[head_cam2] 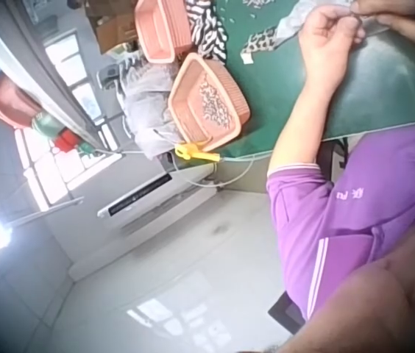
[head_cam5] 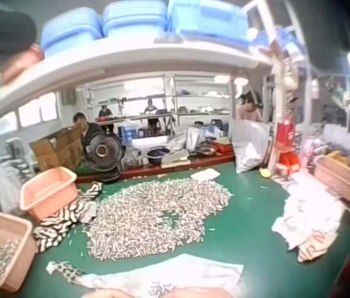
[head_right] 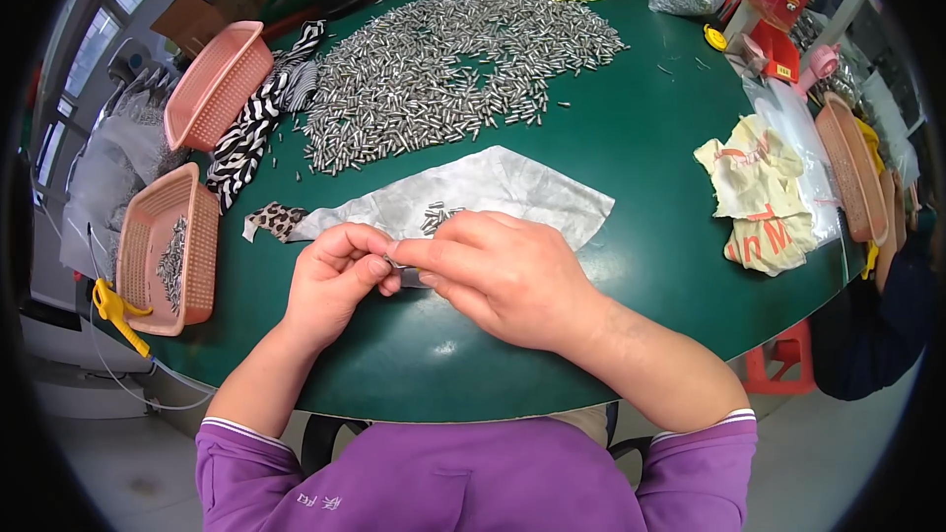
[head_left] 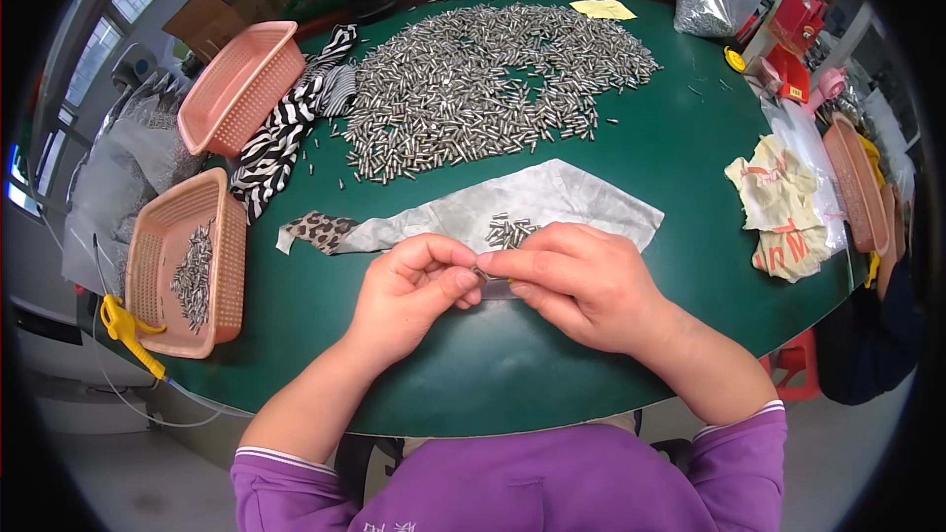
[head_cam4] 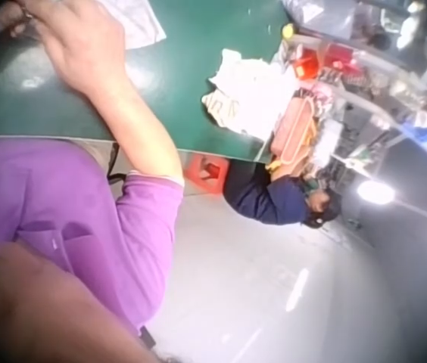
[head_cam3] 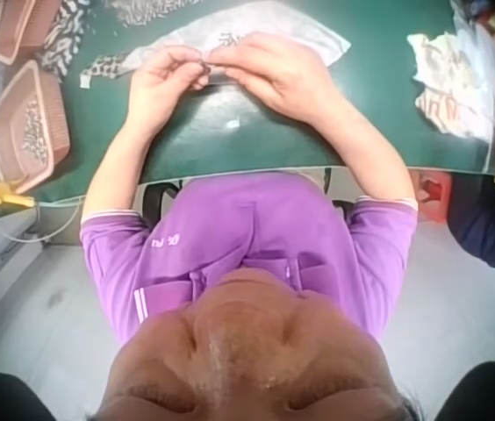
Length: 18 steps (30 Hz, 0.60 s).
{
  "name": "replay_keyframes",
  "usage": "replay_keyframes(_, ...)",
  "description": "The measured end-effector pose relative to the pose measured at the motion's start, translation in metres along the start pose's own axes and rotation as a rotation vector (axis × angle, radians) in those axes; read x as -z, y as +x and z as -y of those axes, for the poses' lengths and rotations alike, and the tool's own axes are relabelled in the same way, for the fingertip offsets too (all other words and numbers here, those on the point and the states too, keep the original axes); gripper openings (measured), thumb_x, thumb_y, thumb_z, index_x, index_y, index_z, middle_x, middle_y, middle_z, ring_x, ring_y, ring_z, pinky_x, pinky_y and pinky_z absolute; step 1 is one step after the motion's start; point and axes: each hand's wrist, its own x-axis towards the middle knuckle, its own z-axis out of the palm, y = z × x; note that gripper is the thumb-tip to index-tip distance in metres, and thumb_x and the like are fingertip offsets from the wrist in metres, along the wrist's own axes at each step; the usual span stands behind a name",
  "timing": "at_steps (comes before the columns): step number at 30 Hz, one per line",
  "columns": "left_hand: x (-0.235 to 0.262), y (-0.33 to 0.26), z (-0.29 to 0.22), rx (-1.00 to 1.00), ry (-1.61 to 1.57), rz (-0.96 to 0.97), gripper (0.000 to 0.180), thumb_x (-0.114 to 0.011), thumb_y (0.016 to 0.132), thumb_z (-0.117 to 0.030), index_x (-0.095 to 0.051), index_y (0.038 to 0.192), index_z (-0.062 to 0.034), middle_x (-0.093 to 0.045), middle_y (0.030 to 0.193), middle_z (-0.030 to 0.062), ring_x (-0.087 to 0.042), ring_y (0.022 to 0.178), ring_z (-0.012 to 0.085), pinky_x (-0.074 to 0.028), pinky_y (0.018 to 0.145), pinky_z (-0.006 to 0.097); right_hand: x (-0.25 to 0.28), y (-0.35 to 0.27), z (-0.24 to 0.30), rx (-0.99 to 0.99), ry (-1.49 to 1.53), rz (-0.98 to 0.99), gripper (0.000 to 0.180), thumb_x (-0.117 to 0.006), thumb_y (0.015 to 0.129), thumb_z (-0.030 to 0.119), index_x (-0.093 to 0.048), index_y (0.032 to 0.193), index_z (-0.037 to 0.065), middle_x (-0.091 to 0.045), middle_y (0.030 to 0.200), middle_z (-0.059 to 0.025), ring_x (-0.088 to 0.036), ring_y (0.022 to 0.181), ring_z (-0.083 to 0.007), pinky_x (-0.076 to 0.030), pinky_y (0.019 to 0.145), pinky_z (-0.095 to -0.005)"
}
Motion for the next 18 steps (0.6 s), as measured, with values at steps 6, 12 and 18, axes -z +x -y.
replay_keyframes(6,-0.0005,-0.0003,0.0015,-0.020,0.010,-0.005,0.012,-0.060,0.092,-0.006,-0.058,0.103,0.0000,-0.064,0.090,0.0071,-0.062,0.079,0.0122,-0.053,0.072,0.025,-0.0015,-0.0005,-0.0002,0.000,0.008,-0.023,0.033,-0.069,0.075,0.005,-0.069,0.108,0.013,-0.064,0.082,-0.0042,-0.063,0.070,-0.0198,-0.050,0.060,-0.0313)
replay_keyframes(12,-0.0023,-0.0013,0.0016,-0.034,0.138,0.021,0.010,-0.060,0.092,-0.006,-0.059,0.101,-0.0005,-0.064,0.089,0.0062,-0.062,0.078,0.0112,-0.052,0.072,0.024,-0.0022,-0.0010,-0.0011,0.032,-0.131,-0.035,0.035,-0.069,0.074,0.005,-0.069,0.108,0.015,-0.063,0.082,-0.0034,-0.062,0.070,-0.0199,-0.050,0.059,-0.0310)
replay_keyframes(18,-0.0009,-0.0007,0.0006,-0.039,0.058,0.006,0.010,-0.059,0.093,-0.007,-0.058,0.100,-0.0005,-0.064,0.088,0.0064,-0.062,0.078,0.0115,-0.052,0.071,0.024,-0.0016,0.0008,-0.0003,0.013,-0.129,-0.082,0.035,-0.068,0.074,0.003,-0.069,0.108,0.014,-0.064,0.082,-0.0040,-0.063,0.072,-0.0206,-0.050,0.060,-0.0318)
